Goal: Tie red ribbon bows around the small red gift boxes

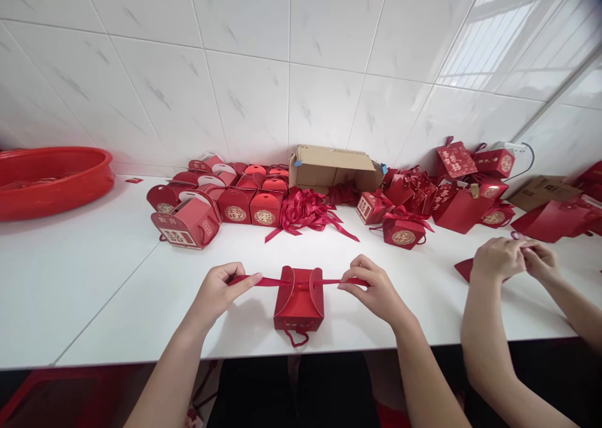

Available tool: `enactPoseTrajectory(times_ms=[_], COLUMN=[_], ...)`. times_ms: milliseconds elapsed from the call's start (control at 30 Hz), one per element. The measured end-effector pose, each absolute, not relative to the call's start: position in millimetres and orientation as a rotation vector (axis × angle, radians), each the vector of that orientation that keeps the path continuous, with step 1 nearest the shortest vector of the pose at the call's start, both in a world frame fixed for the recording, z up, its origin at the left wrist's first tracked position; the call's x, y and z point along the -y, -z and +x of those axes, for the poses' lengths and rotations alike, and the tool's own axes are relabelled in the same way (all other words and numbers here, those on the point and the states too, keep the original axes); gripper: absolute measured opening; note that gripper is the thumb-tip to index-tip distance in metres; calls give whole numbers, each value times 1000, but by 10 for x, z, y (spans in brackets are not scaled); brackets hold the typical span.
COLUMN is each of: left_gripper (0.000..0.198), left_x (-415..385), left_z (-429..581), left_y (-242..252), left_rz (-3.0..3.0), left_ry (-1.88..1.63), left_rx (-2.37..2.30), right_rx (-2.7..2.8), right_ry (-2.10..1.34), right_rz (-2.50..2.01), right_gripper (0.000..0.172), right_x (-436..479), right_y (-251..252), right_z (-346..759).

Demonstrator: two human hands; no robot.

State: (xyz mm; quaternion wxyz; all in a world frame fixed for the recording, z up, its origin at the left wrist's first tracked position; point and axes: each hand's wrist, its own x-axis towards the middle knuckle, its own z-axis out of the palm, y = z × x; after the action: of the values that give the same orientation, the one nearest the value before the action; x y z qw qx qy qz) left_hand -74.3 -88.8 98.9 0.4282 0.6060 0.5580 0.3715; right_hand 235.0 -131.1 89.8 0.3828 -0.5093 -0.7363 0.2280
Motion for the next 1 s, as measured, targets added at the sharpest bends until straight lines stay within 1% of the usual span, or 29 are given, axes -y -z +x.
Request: enactPoseTrajectory(times_ms=[67, 133, 233, 333, 433, 600, 767, 833, 900, 933, 1000], left_gripper=[49, 49, 50, 52, 51, 50, 51, 45, 33, 28, 24], left_x=[875, 864, 857, 847, 830, 820, 821, 834, 881, 923, 1049], left_z=[-748, -749, -741, -738, -753, -749, -693, -681, -678, -678, -674], left_y=[-986, -988, -1001, -978, -868, -629, -500, -458, -431, -430, -453], left_rz=[1500, 1480, 1439, 1427, 1453, 1466, 1472, 1512, 1571, 1603, 1644], left_ry=[-915, -896, -853, -822, -794, -678, -680, -725, -918, -1075, -1407], left_rx=[-1384, -1364, -1349, -1369, -1385, -1364, -1371, -1384, -1433, -1484, -1623], right_rx=[1881, 1883, 1807, 1707, 1686, 1647, 1572, 1566, 1558, 1535, 1432], right_ry=[-629, -708, -936, -1178, -1317, -1408, -1342, -1295, -1163, -1043, -742], right_rz=[-1316, -1334, -1385, -1429, -1409, -1309, -1331, -1333, -1344, -1360, -1405], right_gripper=[15, 22, 36, 44, 48, 45, 45, 45, 41, 37, 30], right_x=[1307, 1295, 1258, 1200, 1147, 1115, 1111, 1116, 1138, 1161, 1238], right_y=[-919, -940, -944, -891, -781, -543, -345, -301, -287, -290, -313], right_z=[2339, 2324, 2311, 2319, 2331, 2324, 2248, 2195, 2154, 2144, 2147])
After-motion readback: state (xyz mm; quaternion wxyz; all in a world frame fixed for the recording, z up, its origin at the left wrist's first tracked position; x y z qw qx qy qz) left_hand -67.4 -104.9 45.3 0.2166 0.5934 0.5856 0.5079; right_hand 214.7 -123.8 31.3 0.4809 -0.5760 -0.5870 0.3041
